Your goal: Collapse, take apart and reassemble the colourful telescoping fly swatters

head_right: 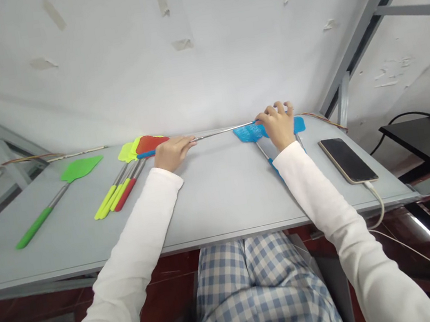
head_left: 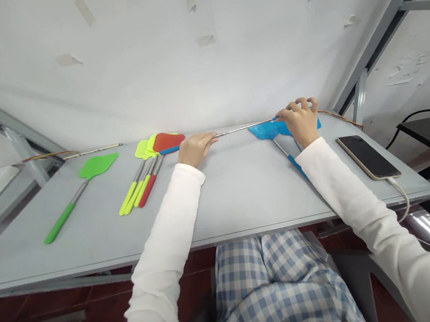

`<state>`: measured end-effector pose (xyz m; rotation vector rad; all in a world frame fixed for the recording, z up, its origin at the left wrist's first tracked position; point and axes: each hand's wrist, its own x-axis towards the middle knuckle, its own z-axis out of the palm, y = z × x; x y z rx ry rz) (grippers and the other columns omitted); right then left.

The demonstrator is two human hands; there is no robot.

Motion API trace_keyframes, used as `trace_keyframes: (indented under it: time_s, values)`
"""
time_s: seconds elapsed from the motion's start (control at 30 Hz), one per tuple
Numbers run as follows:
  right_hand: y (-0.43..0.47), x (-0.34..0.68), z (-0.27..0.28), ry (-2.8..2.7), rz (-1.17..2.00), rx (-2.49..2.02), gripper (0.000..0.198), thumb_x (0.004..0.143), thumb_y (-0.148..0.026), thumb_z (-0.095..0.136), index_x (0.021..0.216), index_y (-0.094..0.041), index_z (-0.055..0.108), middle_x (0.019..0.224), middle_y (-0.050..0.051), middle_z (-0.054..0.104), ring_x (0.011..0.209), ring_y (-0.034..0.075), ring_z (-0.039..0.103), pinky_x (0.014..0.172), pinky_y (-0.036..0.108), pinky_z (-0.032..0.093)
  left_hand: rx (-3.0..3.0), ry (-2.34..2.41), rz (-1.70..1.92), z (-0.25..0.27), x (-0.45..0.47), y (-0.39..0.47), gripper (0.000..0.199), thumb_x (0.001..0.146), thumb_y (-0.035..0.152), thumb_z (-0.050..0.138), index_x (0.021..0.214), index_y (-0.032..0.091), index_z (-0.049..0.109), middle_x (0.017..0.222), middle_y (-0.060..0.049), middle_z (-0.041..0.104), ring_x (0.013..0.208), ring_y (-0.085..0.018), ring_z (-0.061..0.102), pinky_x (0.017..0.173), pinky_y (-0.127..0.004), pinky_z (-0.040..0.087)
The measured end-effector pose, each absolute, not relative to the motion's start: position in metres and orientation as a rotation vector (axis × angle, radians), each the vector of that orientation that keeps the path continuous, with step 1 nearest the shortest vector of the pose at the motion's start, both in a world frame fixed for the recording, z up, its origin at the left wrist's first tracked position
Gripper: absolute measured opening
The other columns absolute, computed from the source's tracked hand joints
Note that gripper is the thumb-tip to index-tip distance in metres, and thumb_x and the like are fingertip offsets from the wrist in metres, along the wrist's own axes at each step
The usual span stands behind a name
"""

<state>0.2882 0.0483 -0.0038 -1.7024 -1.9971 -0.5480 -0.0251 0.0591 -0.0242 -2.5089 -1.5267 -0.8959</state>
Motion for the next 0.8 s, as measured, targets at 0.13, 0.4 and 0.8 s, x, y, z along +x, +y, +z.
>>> trace_keyframes:
  time_s: [0.13,0.4,0.8]
  values:
    - [0.047,0.288,-0.01,-2.052,-0.603,-1.646,0.032,0.098,-0.023,0.039,0.108,-0.021,0.07,0.124,0.012,0.062,0.134,0.032,0.038,0.11,0.055,0.017,-2.508,-1.538,-0.857,-0.026,-0.031,0.06,0.036,0.094,0.047,0.045,0.109,0.025,0.07,0.099,-0.011,0.07,0.099,-0.025,0.062,0.075,-0.033,0.041]
    - [0.04,0.232,-0.023,-2.548,-0.44,-1.404,0.039,0.102,-0.033,0.03,0.111,-0.015,0.064,0.101,0.015,0.07,0.099,0.026,0.059,0.088,0.037,0.036,-2.686,-1.307,-0.754,-0.026,-0.003,0.049,0.038,0.097,0.043,0.037,0.107,0.022,0.068,0.095,-0.013,0.066,0.095,-0.026,0.06,0.083,-0.037,0.041]
    - [0.055,0.319,-0.012,-2.13,-0.625,-1.712,0.041,0.1,-0.032,0.028,0.106,-0.018,0.065,0.105,0.015,0.069,0.113,0.031,0.051,0.102,0.05,0.025,-2.327,-1.56,-0.651,-0.021,-0.095,0.079,0.035,0.097,0.038,0.034,0.11,0.027,0.064,0.097,-0.011,0.065,0.101,-0.027,0.056,0.092,-0.041,0.037]
